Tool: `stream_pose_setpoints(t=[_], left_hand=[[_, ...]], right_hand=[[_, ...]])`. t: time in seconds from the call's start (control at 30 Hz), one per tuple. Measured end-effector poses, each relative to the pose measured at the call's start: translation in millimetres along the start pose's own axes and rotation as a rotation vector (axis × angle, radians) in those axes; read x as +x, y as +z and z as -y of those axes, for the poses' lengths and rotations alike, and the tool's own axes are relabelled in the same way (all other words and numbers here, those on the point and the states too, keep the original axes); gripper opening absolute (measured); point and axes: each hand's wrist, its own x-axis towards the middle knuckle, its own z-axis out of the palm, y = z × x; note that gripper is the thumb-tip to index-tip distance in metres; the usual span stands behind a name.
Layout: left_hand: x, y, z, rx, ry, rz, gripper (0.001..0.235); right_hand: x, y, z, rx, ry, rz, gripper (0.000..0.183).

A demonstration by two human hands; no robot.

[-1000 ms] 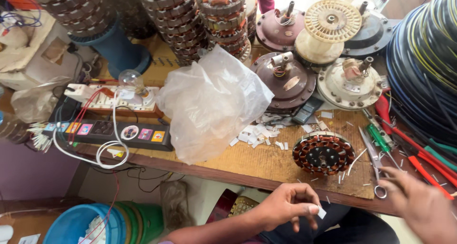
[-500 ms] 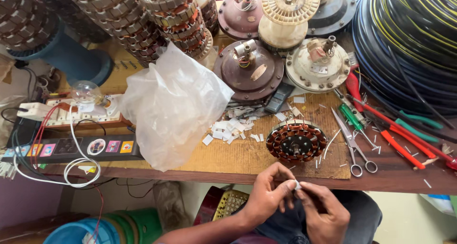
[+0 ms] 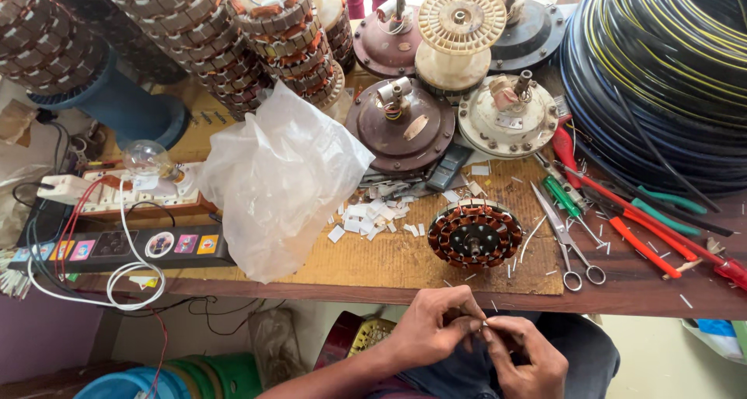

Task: The person sits at a cluttered workbench and repeatedly cuts small white plastic strips with scissors, then inserts them into slots on a copper-wound rotor. The person handles the rotor, strips, and scissors throughout the clip.

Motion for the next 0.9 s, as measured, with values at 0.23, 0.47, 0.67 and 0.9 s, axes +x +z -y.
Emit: stream_pose_setpoints(t=[0.23,0.47,0.67,0.9], left_hand=[[-4,8,24,-0.362,-0.263,0.065,0.013],[-6,11,34,-0.467,-0.245,-0.001,0.02],[-6,8,34,-0.528,-0.291,-0.015,0.021],[-14,17,27,-0.69,-0.209,-0.099,0.016]], right_hand=[[7,-14,7,-0.055,-0.161,0.1,0.014],[25,-24,44,-0.188,-0.229,0.198,0.018],[32,-24,67,-0.183,-0.2,0.199,0.018],[30,-19,70,-0.102,-0.062,0.194,0.017]])
